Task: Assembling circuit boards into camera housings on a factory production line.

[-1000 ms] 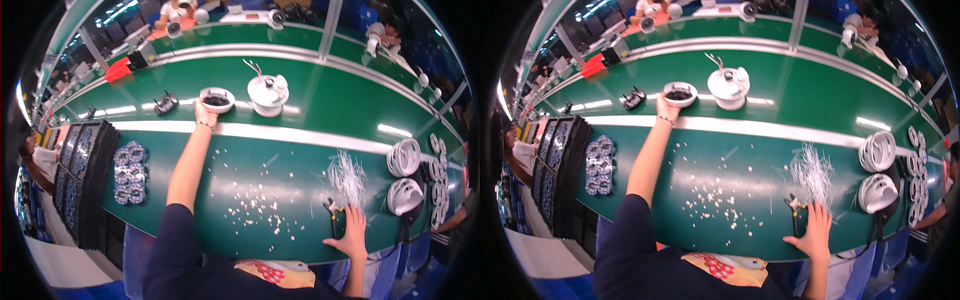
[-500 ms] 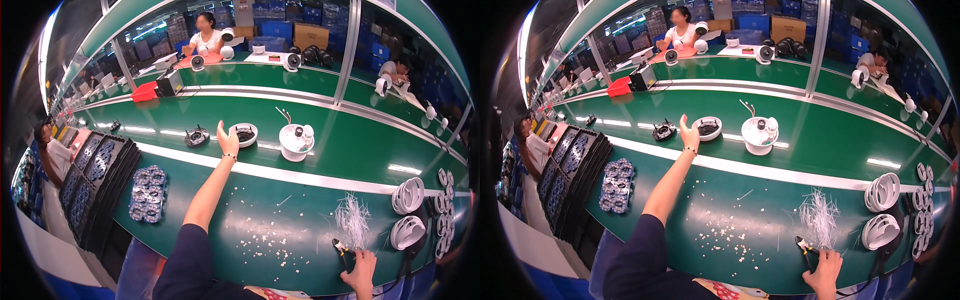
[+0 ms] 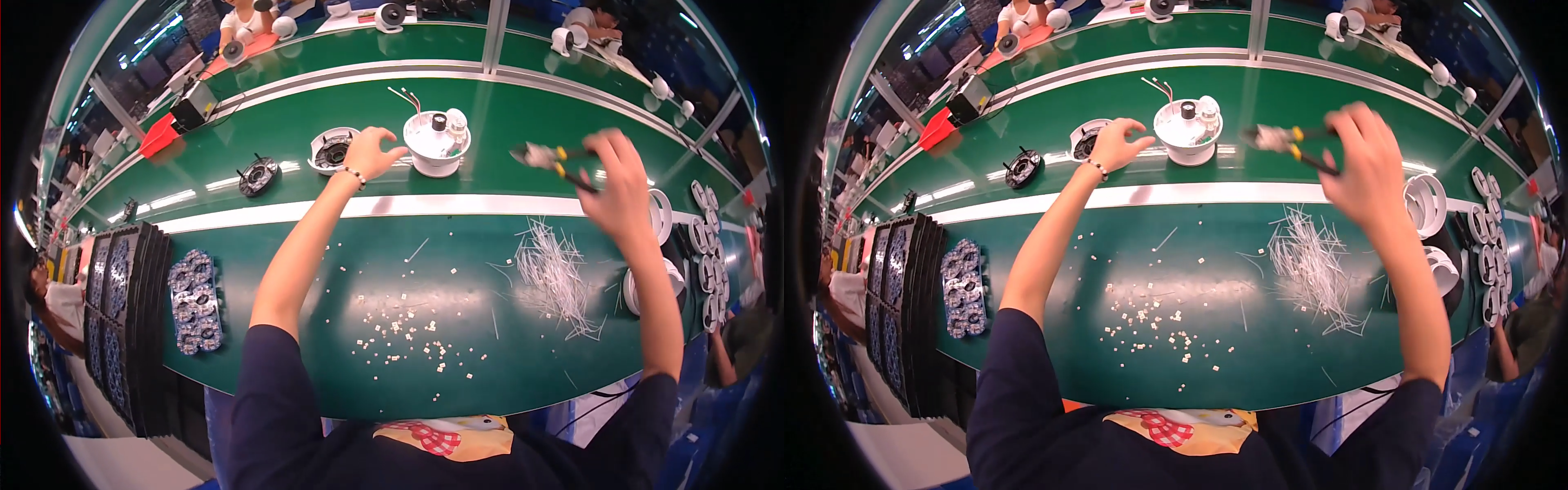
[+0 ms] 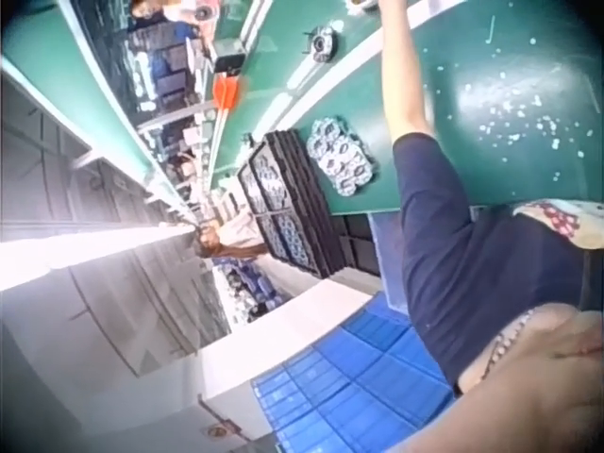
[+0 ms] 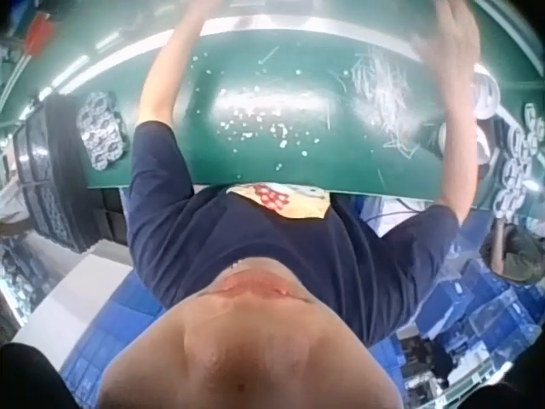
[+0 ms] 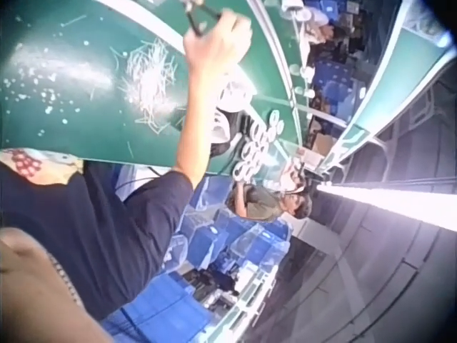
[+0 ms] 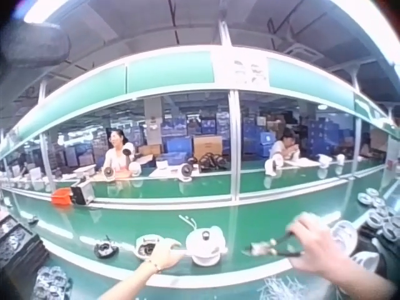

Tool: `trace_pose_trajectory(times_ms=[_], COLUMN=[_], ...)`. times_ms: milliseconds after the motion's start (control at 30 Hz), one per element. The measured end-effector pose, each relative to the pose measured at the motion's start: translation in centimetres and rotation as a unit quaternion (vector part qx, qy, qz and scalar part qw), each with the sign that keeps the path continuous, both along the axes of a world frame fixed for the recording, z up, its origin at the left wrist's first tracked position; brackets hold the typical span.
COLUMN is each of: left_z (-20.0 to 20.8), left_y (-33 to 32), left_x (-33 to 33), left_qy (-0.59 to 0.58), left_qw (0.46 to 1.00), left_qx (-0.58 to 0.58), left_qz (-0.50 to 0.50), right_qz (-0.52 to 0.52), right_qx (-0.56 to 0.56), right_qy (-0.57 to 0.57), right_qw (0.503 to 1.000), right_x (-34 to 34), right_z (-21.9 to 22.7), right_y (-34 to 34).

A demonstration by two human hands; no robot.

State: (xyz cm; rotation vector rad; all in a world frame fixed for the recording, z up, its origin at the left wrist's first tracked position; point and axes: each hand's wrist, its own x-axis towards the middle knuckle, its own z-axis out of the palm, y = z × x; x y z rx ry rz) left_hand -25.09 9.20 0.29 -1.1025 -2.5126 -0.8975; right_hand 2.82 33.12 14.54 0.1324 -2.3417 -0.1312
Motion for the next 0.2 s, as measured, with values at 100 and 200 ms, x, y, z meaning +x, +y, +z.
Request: trace_pose_trajectory(times_ms=[100, 200], left_z=[0.7, 0.7], left_y=[3.2, 4.6], left_x=[1.1, 0.6], left_qy=[-0.076, -0.132], left_qw=[0.996, 0.987], left_qx=[-0.047, -0.081], left_qz=[0.01, 0.039], right_qz=[0.003, -0.027], right_qx=[0.104, 0.167], right_qy=[-0.011, -0.082], right_qw=[0.995, 0.982], right_x=[-7.1, -13.7], right_z=[0.3, -0.3], right_y=[3.0, 4.3])
